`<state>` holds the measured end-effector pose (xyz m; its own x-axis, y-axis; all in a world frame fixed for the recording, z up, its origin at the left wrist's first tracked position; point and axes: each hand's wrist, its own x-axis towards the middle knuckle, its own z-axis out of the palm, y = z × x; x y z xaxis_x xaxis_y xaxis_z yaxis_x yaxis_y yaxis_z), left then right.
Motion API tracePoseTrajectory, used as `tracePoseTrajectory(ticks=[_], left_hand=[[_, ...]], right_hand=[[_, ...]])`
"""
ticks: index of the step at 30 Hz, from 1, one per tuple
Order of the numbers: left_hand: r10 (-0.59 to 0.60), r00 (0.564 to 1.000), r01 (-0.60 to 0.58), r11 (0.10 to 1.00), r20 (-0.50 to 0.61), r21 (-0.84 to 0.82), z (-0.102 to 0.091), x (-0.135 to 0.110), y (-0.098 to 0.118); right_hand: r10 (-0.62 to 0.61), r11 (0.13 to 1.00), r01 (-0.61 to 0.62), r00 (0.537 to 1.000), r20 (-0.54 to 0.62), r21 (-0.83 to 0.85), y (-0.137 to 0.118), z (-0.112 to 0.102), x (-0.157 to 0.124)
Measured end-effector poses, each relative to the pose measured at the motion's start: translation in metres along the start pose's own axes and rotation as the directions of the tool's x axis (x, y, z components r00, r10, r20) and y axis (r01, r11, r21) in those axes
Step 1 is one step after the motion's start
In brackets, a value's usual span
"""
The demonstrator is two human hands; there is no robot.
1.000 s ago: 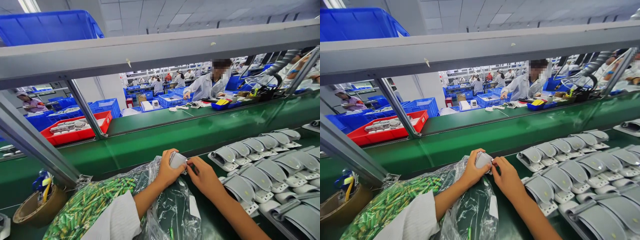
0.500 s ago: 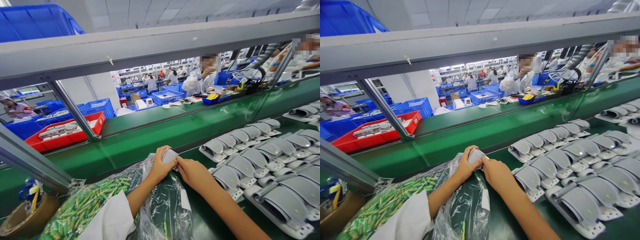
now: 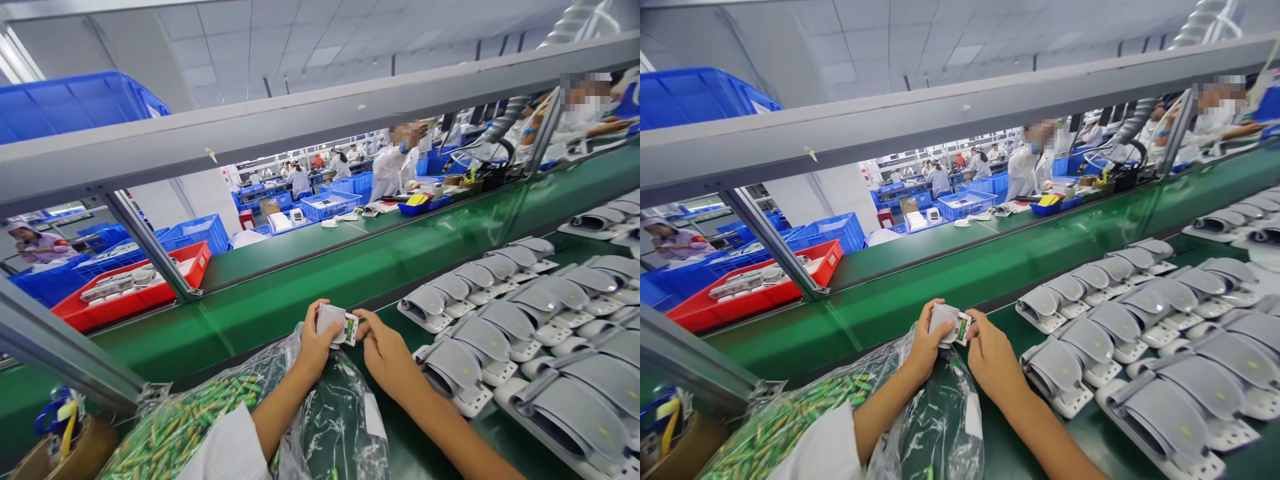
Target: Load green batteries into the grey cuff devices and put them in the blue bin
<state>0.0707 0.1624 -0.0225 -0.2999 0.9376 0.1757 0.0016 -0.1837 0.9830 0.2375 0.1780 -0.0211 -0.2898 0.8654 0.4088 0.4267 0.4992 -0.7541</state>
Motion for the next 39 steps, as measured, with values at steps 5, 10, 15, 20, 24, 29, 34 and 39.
tracePoseTrajectory(ticks=[5, 10, 15, 20, 24, 29, 34, 39], left_hand=[[-0.038, 0.999, 0.037, 0.996, -0.012, -0.079, 0.0, 0.001, 0.0], [-0.069, 0.997, 0.064, 0.986, -0.029, -0.152, 0.001, 0.001, 0.003], [-0.09, 0.996, 0.085, 0.975, -0.013, -0.207, 0.0, 0.002, 0.005], [-0.137, 0.99, 0.139, 0.95, 0.029, -0.281, -0.002, 0.003, 0.005], [-0.124, 0.992, 0.129, 0.951, 0.037, -0.279, -0.003, 0.003, 0.003], [-0.159, 0.986, 0.162, 0.915, 0.04, -0.368, -0.004, 0.006, 0.001], [-0.161, 0.984, 0.176, 0.912, 0.072, -0.37, -0.005, 0.007, 0.0], [-0.15, 0.987, 0.161, 0.925, 0.06, -0.343, -0.003, 0.004, -0.001]], right_hand=[[0.103, 0.975, -0.051, 0.966, -0.235, 0.218, 0.003, 0.008, -0.003], [0.239, 0.873, -0.14, 0.958, -0.16, 0.467, -0.006, 0.002, -0.004], [0.306, 0.822, -0.253, 0.952, -0.021, 0.51, -0.012, -0.005, -0.006], [0.347, 0.846, -0.308, 0.938, -0.011, 0.436, -0.017, -0.012, -0.007], [0.448, 0.72, -0.355, 0.894, -0.009, 0.596, -0.015, -0.01, -0.003], [0.572, 0.422, -0.404, 0.813, 0.107, 0.812, -0.003, -0.002, 0.002], [0.467, 0.633, -0.29, 0.882, -0.056, 0.718, 0.0, 0.001, 0.002], [0.362, 0.748, -0.228, 0.927, -0.095, 0.623, -0.005, -0.001, -0.005]])
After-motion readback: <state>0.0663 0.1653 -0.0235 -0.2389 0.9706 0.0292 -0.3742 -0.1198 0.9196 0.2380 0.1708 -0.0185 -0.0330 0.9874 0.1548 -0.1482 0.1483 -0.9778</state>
